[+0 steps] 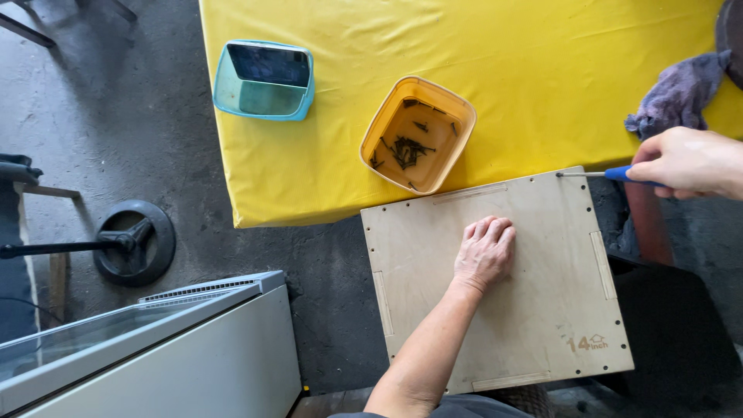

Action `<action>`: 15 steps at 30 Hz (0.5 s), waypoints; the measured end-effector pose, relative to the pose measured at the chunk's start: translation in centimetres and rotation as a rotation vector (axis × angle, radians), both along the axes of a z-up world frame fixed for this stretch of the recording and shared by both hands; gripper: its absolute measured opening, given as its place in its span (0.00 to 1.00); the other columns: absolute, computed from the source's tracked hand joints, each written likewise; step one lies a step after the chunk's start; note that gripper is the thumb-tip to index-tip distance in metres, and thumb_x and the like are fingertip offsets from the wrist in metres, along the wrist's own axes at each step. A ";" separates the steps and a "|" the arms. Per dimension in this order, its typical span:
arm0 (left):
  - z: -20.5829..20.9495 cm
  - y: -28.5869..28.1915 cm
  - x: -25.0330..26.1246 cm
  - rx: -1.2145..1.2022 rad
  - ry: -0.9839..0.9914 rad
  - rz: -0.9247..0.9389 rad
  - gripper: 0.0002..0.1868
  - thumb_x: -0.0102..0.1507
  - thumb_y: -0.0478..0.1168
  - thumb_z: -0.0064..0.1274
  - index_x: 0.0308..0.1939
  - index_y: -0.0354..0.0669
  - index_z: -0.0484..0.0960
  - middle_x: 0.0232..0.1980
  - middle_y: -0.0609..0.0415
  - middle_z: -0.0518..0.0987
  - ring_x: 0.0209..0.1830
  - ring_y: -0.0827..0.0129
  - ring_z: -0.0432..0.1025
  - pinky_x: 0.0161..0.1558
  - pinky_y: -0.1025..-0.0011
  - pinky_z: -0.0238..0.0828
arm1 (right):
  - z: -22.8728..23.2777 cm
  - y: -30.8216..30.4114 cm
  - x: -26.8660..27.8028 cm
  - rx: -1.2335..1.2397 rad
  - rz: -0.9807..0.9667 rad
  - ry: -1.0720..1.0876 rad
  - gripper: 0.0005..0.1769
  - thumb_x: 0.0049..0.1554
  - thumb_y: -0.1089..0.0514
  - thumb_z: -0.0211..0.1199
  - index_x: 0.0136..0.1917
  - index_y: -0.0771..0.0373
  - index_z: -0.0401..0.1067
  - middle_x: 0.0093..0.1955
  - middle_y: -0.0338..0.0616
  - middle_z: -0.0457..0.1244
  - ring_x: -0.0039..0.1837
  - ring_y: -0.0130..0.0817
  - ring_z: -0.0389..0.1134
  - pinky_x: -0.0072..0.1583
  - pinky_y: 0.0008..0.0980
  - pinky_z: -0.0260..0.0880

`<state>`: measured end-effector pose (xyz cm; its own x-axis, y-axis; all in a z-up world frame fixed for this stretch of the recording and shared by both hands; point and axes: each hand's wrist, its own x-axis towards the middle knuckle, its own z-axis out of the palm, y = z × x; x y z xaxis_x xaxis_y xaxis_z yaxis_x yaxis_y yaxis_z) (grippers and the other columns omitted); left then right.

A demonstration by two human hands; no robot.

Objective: The person uses a screwdriver to fasten screws into a flat wooden panel placed on a yellow-covered table. The person repeatedly picks screws from a container and drives them into pre-drilled holes along the panel's edges.

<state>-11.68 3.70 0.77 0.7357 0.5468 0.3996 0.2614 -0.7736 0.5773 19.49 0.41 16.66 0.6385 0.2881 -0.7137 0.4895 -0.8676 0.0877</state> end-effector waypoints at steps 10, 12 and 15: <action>0.3 -0.3 0.2 0.003 0.030 0.019 0.14 0.61 0.36 0.53 0.51 0.46 0.77 0.58 0.57 0.74 0.65 0.63 0.68 0.67 0.62 0.63 | -2.5 -1.1 2.1 0.038 0.001 -0.014 0.14 0.61 0.52 0.66 0.57 0.62 0.78 0.28 0.51 0.66 0.26 0.36 0.61 0.30 0.35 0.60; 0.4 -0.4 0.3 0.004 0.038 0.026 0.13 0.62 0.37 0.53 0.51 0.46 0.77 0.59 0.57 0.74 0.65 0.63 0.68 0.67 0.62 0.63 | -2.8 -1.4 2.4 0.022 0.017 -0.029 0.14 0.61 0.51 0.66 0.56 0.61 0.78 0.28 0.51 0.66 0.25 0.36 0.62 0.30 0.35 0.61; 0.6 -0.5 0.1 -0.010 0.047 0.020 0.13 0.62 0.37 0.52 0.51 0.46 0.77 0.59 0.57 0.74 0.65 0.63 0.68 0.67 0.62 0.63 | -3.1 -1.9 2.4 0.015 0.031 -0.039 0.14 0.61 0.50 0.67 0.56 0.59 0.79 0.27 0.50 0.65 0.25 0.37 0.62 0.31 0.36 0.62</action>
